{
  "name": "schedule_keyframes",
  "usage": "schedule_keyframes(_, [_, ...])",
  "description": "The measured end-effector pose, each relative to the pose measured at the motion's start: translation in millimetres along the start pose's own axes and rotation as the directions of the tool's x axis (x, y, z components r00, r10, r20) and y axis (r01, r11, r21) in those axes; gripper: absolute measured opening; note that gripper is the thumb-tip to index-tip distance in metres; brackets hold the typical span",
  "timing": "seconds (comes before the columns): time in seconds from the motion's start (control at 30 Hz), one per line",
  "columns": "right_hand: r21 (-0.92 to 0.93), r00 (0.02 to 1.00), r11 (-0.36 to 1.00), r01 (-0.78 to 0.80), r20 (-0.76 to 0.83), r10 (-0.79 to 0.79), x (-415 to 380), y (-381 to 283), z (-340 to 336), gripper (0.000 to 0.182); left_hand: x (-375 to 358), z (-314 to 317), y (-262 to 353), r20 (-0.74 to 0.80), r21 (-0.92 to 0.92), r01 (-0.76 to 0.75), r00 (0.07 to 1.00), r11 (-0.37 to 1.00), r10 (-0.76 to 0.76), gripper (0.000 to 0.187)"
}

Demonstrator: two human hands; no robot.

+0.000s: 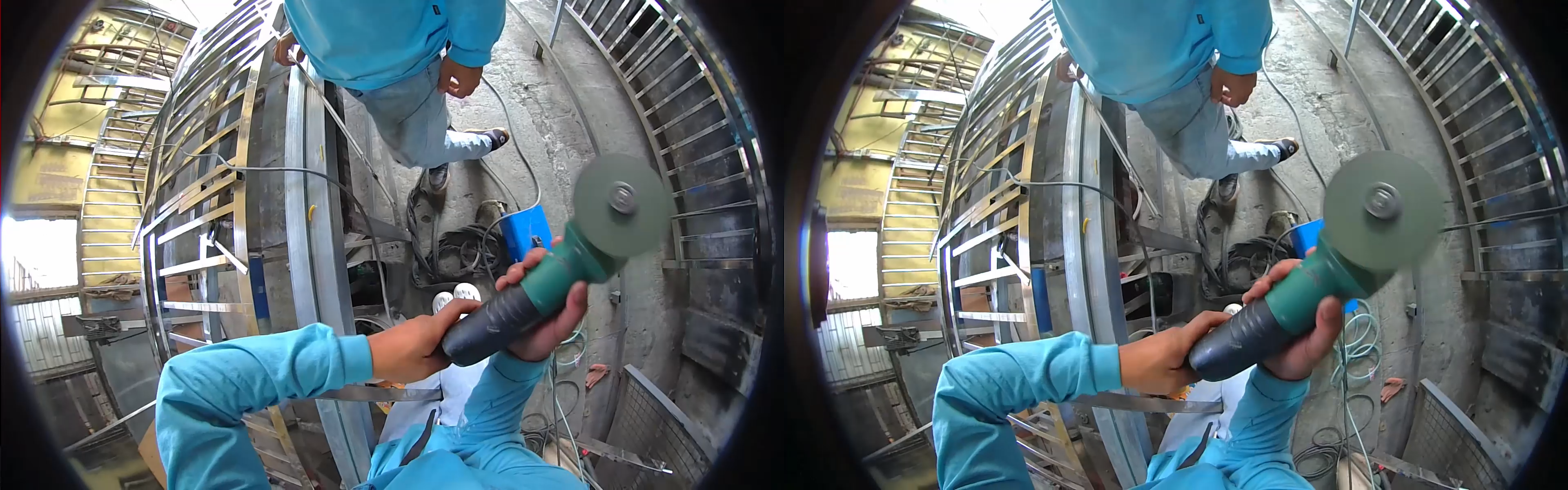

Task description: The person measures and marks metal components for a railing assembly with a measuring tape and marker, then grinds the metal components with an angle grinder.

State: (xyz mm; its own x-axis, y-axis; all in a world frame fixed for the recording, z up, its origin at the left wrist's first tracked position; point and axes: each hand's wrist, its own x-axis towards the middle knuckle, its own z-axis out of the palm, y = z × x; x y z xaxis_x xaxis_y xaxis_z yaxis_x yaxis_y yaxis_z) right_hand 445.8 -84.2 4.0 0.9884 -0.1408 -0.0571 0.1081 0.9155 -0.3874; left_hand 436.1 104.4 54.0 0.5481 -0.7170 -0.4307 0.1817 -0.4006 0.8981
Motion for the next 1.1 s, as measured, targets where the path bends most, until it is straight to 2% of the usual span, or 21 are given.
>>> schedule_keyframes(0.03, [-0.028,0.992,0.998,-0.056,-0.113,0.052,0,2,2,0.062,2,-12,18,0.136,0.07,0.267,0.952,0.961,-0.274,0.076])
schedule_keyframes(0.13, [-0.353,0.966,0.902,-0.248,-0.162,0.202,-1,9,-33,0.051,-9,-41,-10,0.264,0.414,0.093,0.94,0.906,-0.217,0.068])
schedule_keyframes(0.17, [-0.399,0.953,0.872,-0.285,-0.215,0.213,-4,14,-36,0.042,-18,-57,-21,0.229,0.595,-0.062,0.969,0.801,-0.096,0.06])
schedule_keyframes(0.2, [-0.456,0.946,0.832,-0.316,-0.223,0.236,-8,21,-46,0.042,-26,-71,-33,0.125,0.722,-0.07,0.992,0.688,-0.03,0.048])
schedule_keyframes(0.23, [-0.511,0.938,0.789,-0.343,-0.233,0.257,-14,31,-62,0.042,-30,-86,-42,-0.02,0.782,0.078,0.995,0.618,-0.099,0.036])
schedule_keyframes(0.27, [-0.562,0.929,0.741,-0.368,-0.247,0.274,-19,40,-76,0.043,-35,-105,-48,-0.148,0.823,0.144,0.988,0.549,-0.037,0.022])
schedule_keyframes(0.3, [-0.59,0.921,0.709,-0.387,-0.287,0.263,-25,52,-79,0.048,-43,-125,-61,-0.251,0.829,0.133,0.956,0.543,0.149,0.01])
schedule_keyframes(0.33, [-0.745,0.951,0.59,-0.31,-0.236,0.203,-29,65,-90,0.049,-50,-144,-66,-0.444,0.743,0.244,0.877,0.623,0.187,0.007])
schedule_keyframes(0.37, [-0.867,0.974,0.448,-0.219,-0.169,0.148,-31,80,-104,0.051,-56,-161,-69,-0.569,0.676,0.291,0.789,0.677,0.23,0.005])
schedule_keyframes(0.4, [-0.951,0.99,0.285,-0.119,-0.093,0.105,-31,89,-101,0.052,-58,-175,-69,-0.664,0.669,0.353,0.68,0.654,0.312,0.005])
schedule_keyframes(0.43, [-0.941,0.986,0.3,-0.158,-0.134,0.099,-35,99,-96,0.056,-61,-185,-68,-0.773,0.535,0.405,0.589,0.741,0.235,0.009])
schedule_keyframes(0.47, [-0.926,0.984,0.334,-0.173,-0.151,0.091,-36,108,-92,0.055,-62,-192,-68,-0.799,0.525,0.422,0.542,0.739,0.259,0.012])
schedule_keyframes(0.57, [-0.881,0.977,0.421,-0.214,-0.198,0.081,-41,133,-95,0.054,-62,-210,-89,-0.758,0.645,0.523,0.526,0.557,0.385,0.026])
schedule_keyframes(0.63, [-0.905,0.984,0.389,-0.174,-0.174,0.033,-40,142,-93,0.055,-55,-217,-98,-0.689,0.723,0.557,0.541,0.408,0.482,0.038])
schedule_keyframes(0.73, [-0.951,0.993,0.291,-0.103,-0.114,-0.02,-34,152,-98,0.058,-41,-237,-112,-0.697,0.717,0.571,0.594,0.399,0.402,0.05])
schedule_keyframes(0.77, [-0.965,0.995,0.25,-0.08,-0.092,-0.034,-32,155,-100,0.06,-38,-241,-116,-0.715,0.698,0.598,0.612,0.395,0.337,0.051])
schedule_keyframes(0.87, [-0.98,0.996,0.198,-0.03,-0.046,-0.073,-27,163,-105,0.061,-30,-253,-121,-0.706,0.706,0.614,0.643,0.352,0.295,0.055])
schedule_keyframes(0.97, [-0.969,0.996,0.245,-0.021,-0.04,-0.075,-23,166,-97,0.063,-28,-259,-125,-0.758,0.644,0.648,0.614,0.407,0.221,0.058])
schedule_keyframes(1.07, [-0.945,0.993,0.311,-0.099,-0.114,-0.032,-23,167,-95,0.057,-33,-259,-144,-0.79,0.603,0.651,0.569,0.461,0.23,0.058])
schedule_keyframes(1.1, [-0.95,0.993,0.299,-0.096,-0.112,-0.037,-22,167,-94,0.058,-37,-256,-148,-0.782,0.615,0.654,0.578,0.441,0.232,0.059])
